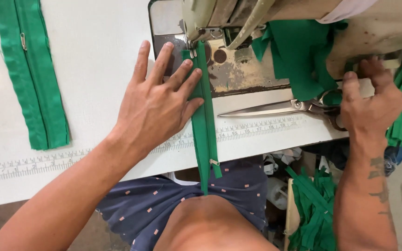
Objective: Sewing green zippers onto fabric strips using an industrial sewing machine and trimming with scissors.
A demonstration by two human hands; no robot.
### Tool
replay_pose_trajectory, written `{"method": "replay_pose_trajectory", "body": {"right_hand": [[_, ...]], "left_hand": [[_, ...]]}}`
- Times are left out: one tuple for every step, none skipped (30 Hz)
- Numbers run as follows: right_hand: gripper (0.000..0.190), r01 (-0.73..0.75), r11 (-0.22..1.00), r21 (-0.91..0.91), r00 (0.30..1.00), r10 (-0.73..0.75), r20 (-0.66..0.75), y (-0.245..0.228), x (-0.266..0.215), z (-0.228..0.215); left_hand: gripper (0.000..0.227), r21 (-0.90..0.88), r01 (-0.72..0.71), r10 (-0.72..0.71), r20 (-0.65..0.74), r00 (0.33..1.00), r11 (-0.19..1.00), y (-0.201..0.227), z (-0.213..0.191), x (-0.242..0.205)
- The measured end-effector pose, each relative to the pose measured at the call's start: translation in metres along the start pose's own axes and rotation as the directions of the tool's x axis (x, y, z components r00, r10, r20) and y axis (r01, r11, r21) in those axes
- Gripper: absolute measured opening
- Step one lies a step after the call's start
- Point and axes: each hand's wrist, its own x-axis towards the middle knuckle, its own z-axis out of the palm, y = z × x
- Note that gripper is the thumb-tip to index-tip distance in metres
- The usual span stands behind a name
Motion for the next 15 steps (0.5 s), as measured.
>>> {"method": "replay_pose_trajectory", "body": {"right_hand": [[0.036,0.014,1.0,0.001,0.999,-0.014,-0.039,-0.009,0.004,-0.004],[0.053,0.026,1.0,0.004,0.996,-0.026,-0.081,-0.019,0.008,-0.007],[0.053,0.025,1.0,0.008,0.996,-0.025,-0.083,-0.02,0.009,-0.009],[0.045,0.028,0.998,0.051,0.997,-0.024,-0.079,-0.022,0.012,-0.01],[0.038,0.03,0.995,0.095,0.997,-0.023,-0.076,-0.023,0.013,-0.012],[0.038,0.021,0.995,0.097,0.998,-0.014,-0.065,-0.022,0.009,-0.007],[0.037,-0.016,1.0,-0.012,0.997,0.015,-0.082,-0.021,0.005,-0.003],[0.041,-0.048,0.991,-0.128,0.993,0.033,-0.117,-0.017,0.007,0.001],[0.041,-0.05,0.99,-0.134,0.992,0.034,-0.12,-0.01,0.005,-0.003],[0.036,-0.042,0.989,-0.143,0.998,0.035,-0.054,-0.003,0.005,-0.004],[0.032,-0.033,0.988,-0.151,0.999,0.035,0.013,0.003,0.006,-0.006],[0.032,-0.032,0.988,-0.151,0.999,0.035,0.015,-0.004,0.013,-0.018],[0.024,-0.023,0.993,-0.118,0.998,0.029,0.052,-0.01,0.02,-0.03],[0.024,-0.013,0.996,-0.084,0.997,0.019,0.075,-0.016,0.031,-0.038],[0.024,-0.011,0.996,-0.085,0.998,0.016,0.063,-0.053,0.051,-0.038]], "left_hand": [[0.061,0.003,0.0,0.0,0.006,1.0,1.0,0.0,0.001,0.0],[0.062,0.01,-0.003,0.003,0.013,1.0,1.0,-0.001,0.001,-0.001],[0.062,0.014,-0.003,0.003,0.015,1.0,1.0,-0.001,0.002,0.0],[0.063,-0.014,0.005,-0.005,0.029,1.0,1.0,-0.002,0.003,0.001],[0.064,-0.042,0.014,-0.012,0.042,0.999,0.999,-0.002,0.005,0.001],[0.064,-0.049,0.011,-0.008,0.054,0.998,0.999,-0.002,0.004,-0.002],[0.061,-0.039,-0.005,0.005,0.003,1.0,0.999,-0.002,0.003,-0.004],[0.057,-0.024,-0.021,0.019,-0.067,0.998,0.999,-0.004,0.004,0.0],[0.057,-0.026,-0.026,0.024,-0.073,0.997,0.999,-0.002,0.004,-0.001],[0.06,-0.014,-0.02,0.019,-0.032,0.999,1.0,-0.001,0.003,-0.001],[0.062,-0.003,-0.014,0.014,0.009,1.0,1.0,0.0,0.002,-0.001],[0.062,-0.005,-0.014,0.014,0.01,1.0,1.0,0.0,0.002,-0.001],[0.062,-0.009,-0.01,0.01,0.007,1.0,1.0,0.001,0.001,-0.002],[0.062,-0.004,-0.008,0.008,-0.005,1.0,1.0,-0.002,0.001,0.001],[0.062,0.004,-0.008,0.008,-0.014,1.0,1.0,-0.004,0.001,0.003]]}}
